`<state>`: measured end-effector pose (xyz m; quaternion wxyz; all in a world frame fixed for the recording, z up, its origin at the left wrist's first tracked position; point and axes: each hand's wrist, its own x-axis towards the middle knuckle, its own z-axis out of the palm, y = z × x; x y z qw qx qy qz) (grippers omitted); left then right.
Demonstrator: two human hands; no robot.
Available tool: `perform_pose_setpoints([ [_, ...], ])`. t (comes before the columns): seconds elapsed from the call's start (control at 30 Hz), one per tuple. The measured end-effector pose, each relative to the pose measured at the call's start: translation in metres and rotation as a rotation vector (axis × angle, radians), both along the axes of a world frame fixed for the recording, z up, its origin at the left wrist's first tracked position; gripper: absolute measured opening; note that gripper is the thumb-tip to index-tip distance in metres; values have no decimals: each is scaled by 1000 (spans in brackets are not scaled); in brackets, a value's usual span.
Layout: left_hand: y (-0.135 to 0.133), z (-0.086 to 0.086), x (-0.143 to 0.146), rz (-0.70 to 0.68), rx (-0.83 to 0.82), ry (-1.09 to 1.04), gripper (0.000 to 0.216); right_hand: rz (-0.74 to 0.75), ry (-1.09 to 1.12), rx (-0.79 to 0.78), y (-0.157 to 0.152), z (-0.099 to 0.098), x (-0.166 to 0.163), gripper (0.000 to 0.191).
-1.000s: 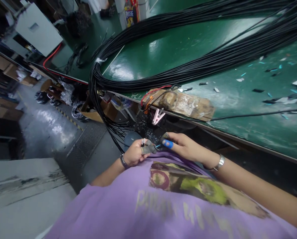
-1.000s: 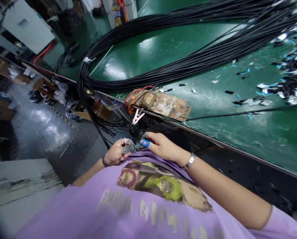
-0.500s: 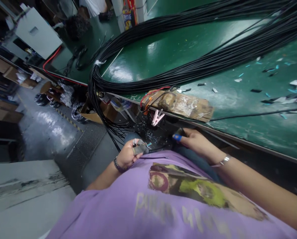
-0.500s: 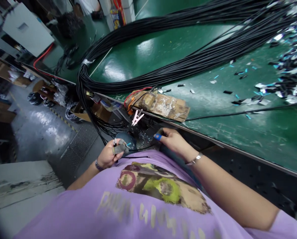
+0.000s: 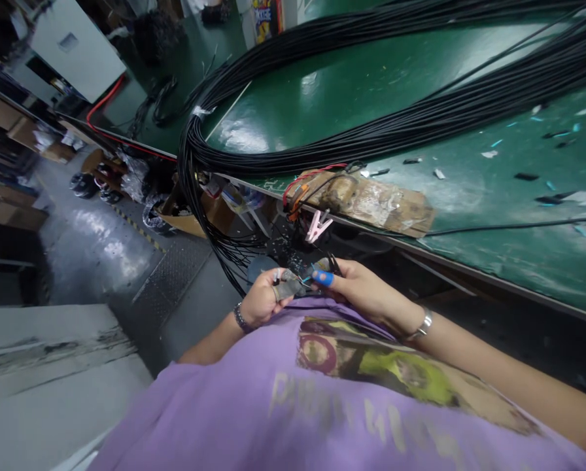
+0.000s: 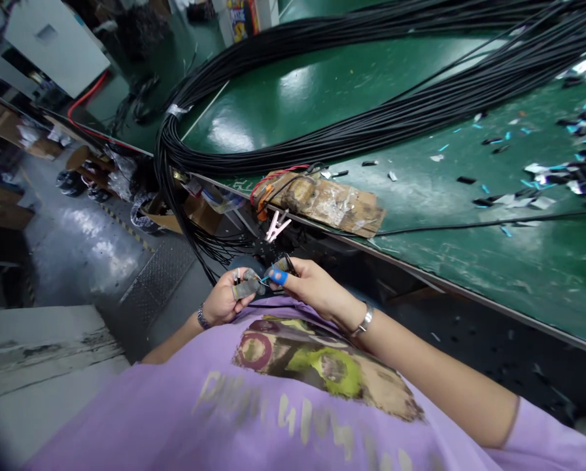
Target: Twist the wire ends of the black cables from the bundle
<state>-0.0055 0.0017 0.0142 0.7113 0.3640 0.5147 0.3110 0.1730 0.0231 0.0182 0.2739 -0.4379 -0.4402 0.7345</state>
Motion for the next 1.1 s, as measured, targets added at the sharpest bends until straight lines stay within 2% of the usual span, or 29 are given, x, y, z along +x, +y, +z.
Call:
perform_pose_setpoints([
  [0.3,-1,-2,3,-4,50,-13,48,-45,20,2,-3,-2,-5,46],
  [0.57,-4,-9,2,23,127,18,42,-92,39,-78,-7,-5,-7,44],
  [0.63,-5,-11,2,19,141,38,40,-66,37,-112,-8,-4,-8,44],
  [0.77,-4,-11,4,43,166,63,41,78,32,-168,-8,-1,-8,45],
  [0.83,-3,-9,6,71,155,49,42,106,20,-139,-8,0,-7,45],
  [0.93,-1,-7,6,110,120,-5,45,51,14,-46,-6,-1,-3,42],
  [1.1,0,-7,4,70,73,-94,50,8,-15,138,-3,-4,-1,43],
])
